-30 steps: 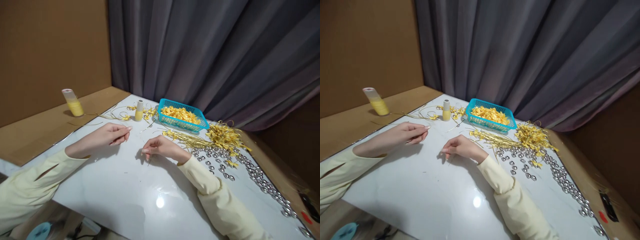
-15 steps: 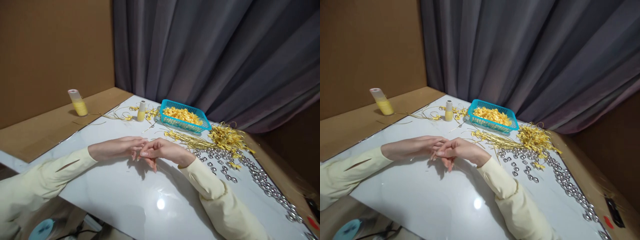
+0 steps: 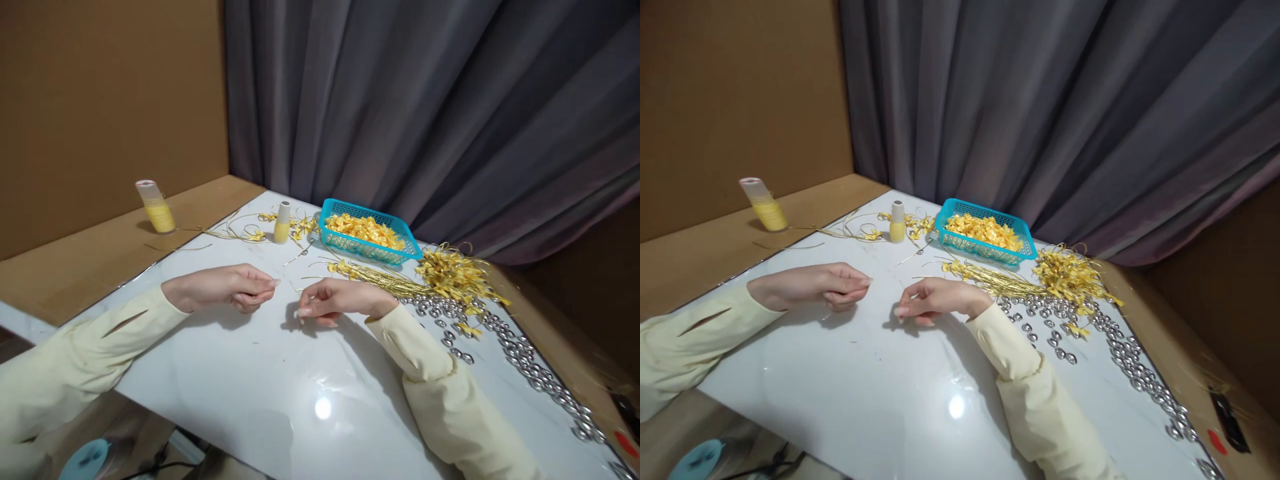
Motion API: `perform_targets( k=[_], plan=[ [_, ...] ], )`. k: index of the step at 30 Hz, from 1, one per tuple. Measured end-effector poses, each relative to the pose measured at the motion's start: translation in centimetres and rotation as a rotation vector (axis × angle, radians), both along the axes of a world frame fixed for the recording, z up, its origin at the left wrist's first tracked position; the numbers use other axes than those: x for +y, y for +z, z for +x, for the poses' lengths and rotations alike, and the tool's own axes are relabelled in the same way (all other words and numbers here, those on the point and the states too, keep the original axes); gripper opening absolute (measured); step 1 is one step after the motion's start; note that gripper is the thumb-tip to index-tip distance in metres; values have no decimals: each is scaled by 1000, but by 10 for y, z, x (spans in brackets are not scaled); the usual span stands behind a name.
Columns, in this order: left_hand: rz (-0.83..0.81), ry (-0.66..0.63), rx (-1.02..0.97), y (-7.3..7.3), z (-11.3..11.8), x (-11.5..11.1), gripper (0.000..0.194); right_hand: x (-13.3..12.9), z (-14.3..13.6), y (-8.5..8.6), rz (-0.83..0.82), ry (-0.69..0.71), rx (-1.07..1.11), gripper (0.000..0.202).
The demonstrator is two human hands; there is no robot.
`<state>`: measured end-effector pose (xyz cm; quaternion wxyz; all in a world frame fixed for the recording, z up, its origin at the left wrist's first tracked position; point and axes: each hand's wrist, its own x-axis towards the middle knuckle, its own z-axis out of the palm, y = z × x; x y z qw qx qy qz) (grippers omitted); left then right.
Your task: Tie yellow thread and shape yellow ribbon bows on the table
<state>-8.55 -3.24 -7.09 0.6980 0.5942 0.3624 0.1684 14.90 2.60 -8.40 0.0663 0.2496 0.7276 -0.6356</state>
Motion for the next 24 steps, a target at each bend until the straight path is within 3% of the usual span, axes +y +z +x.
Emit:
perform_targets(
  k=[4, 9, 13, 17, 22, 24],
  plan=[
    [52, 70, -46, 7, -12, -2, 45, 16, 18, 2, 200, 94, -120, 30],
    [127, 286, -53, 14, -26, -4, 49, 23, 57, 34, 338, 94, -226, 27],
    [148, 316, -10, 20, -35, -3, 47, 12, 90, 66, 365, -80, -290, 37],
    [199, 345, 53, 29, -50, -2, 44, -9, 124, 87, 397, -205, -408, 41],
    [236, 386, 212, 36, -68, 5, 45, -40, 175, 93, 440, -370, -458, 40],
    [233, 353, 274, 35, -72, 9, 45, -52, 191, 91, 621, -538, -506, 39]
  ],
)
